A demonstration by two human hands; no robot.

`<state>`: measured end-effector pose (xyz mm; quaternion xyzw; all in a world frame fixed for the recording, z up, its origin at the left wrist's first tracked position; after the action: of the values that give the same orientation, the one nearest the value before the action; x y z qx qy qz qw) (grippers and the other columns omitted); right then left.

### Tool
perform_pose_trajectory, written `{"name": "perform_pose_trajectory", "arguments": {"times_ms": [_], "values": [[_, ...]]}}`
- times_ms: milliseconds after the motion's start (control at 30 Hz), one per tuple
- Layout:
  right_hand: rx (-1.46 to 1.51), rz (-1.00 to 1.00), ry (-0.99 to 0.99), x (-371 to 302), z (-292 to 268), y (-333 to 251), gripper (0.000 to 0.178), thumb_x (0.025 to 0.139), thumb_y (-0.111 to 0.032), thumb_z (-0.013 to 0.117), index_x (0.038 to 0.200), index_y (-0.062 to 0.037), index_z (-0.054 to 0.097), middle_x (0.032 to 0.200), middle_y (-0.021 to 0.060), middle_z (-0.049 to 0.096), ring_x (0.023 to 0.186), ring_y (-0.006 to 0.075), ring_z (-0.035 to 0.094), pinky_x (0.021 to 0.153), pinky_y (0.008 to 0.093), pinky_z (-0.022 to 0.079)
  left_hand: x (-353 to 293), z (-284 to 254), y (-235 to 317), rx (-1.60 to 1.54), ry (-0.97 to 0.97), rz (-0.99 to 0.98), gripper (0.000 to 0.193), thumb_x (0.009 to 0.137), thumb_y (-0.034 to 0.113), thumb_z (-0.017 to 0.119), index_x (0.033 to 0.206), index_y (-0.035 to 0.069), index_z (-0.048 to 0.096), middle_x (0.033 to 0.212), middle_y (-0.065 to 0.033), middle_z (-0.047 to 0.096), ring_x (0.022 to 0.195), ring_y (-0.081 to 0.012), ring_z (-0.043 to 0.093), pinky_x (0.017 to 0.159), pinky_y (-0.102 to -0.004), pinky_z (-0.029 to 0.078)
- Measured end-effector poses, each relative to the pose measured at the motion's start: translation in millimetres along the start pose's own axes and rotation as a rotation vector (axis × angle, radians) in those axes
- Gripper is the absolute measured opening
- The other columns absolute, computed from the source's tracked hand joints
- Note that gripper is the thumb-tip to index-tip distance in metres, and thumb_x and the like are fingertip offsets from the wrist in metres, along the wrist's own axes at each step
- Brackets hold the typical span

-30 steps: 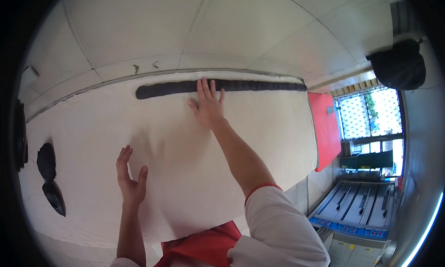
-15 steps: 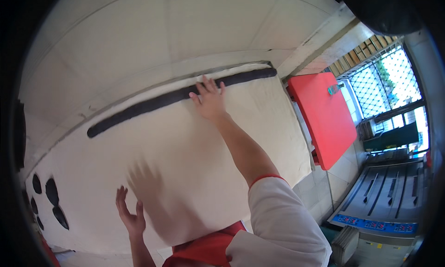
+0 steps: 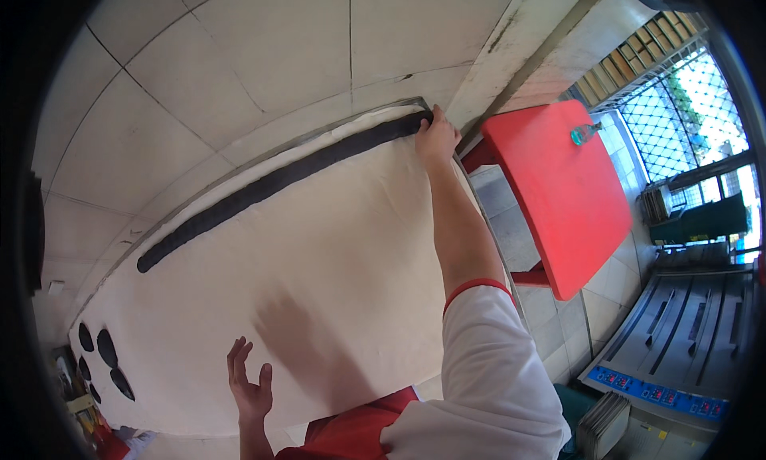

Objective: The person takes a tray of dough rolls from a rack, then uses both hands to roll multiple pieces of dark dough into long, thin strips on a flour-covered table.

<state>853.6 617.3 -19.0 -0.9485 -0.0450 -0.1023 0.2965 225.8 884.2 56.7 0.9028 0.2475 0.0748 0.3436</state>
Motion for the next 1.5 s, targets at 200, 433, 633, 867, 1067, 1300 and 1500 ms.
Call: {"name": "perform_pose_trajectory", "arguments": {"times_ms": [200,433,633,867,1067,1300,1500], "values": [[-0.051,-0.079,0.078,4.8,27.1,-9.1,0.053,0.105,-0.025,0.063,0.154,-0.0059,0.058,0.141,0.0098,0.074,0.134,0.0328,0.066,0.122,0.0620,0.034,-26.4,8.5,-0.6,0.003,-0.005,-0.150,0.054,0.094,0.016,0.083,0.143,0.003,0.064,0.156,-0.0233,0.056,0.148,-0.0470,0.051,0.118,-0.0578,0.049],[-0.480,-0.340,0.021,30.6,14.3,8.1,0.051,0.105,-0.033,0.066,0.149,-0.0091,0.062,0.116,0.0205,0.079,0.096,0.0352,0.079,0.080,0.0529,0.063,-38.2,-27.6,-10.0,0.028,0.020,-0.172,0.056,0.095,0.027,0.085,0.145,0.010,0.065,0.158,-0.0191,0.056,0.146,-0.0421,0.054,0.116,-0.0510,0.053],[0.222,-0.643,0.110,-199.7,-20.9,-103.4,0.063,0.110,-0.028,0.064,0.162,0.0041,0.048,0.164,0.0273,0.052,0.151,0.0448,0.051,0.126,0.0509,0.040,-158.9,-65.0,-81.9,0.097,0.151,-0.357,0.061,0.099,0.034,0.080,0.151,0.009,0.058,0.161,-0.0216,0.052,0.149,-0.0433,0.050,0.123,-0.0528,0.046],[0.389,-0.816,-0.564,-589.2,-10.5,-282.9,0.059,0.107,-0.026,0.067,0.159,-0.0034,0.053,0.173,0.0189,0.044,0.161,0.0393,0.039,0.130,0.0618,0.026,-348.3,-150.0,-197.4,0.094,0.341,-0.578,0.069,0.099,0.040,0.079,0.154,0.006,0.054,0.166,-0.0235,0.048,0.157,-0.0440,0.042,0.128,-0.0537,0.038],[0.443,-0.938,-0.626,-722.3,16.2,-401.4,0.056,0.103,-0.021,0.068,0.155,-0.0023,0.057,0.169,0.0193,0.048,0.158,0.0404,0.042,0.130,0.0598,0.027,-444.0,-238.3,-305.7,0.065,0.637,-0.644,0.081,0.097,0.040,0.081,0.160,0.002,0.047,0.169,-0.0265,0.045,0.159,-0.0471,0.038,0.130,-0.0554,0.033],[0.417,-1.068,-0.679,-787.8,14.2,-487.7,0.056,0.101,-0.018,0.071,0.152,0.0016,0.058,0.164,0.0211,0.052,0.149,0.0438,0.051,0.122,0.0542,0.042,-419.8,-306.5,-386.8,0.007,0.579,-0.545,0.088,0.098,0.036,0.080,0.167,0.001,0.037,0.173,-0.0265,0.038,0.162,-0.0475,0.033,0.132,-0.0537,0.032],[0.465,-1.043,-0.707,-823.1,93.4,-549.6,0.059,0.100,-0.020,0.073,0.153,-0.0003,0.058,0.162,0.0215,0.055,0.147,0.0417,0.054,0.121,0.0537,0.043,-376.7,-363.1,-441.3,0.017,0.569,-0.441,0.092,0.097,0.038,0.080,0.168,0.000,0.034,0.172,-0.0284,0.038,0.162,-0.0482,0.033,0.133,-0.0545,0.029]]}}
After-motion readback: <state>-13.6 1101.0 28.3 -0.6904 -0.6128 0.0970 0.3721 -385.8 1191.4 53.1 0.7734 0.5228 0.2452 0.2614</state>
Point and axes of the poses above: each hand's wrist, its own x-axis towards the middle knuckle, its own z-axis out of the palm, y = z × x, the point moved 10 cm from there along x, towards the middle knuckle
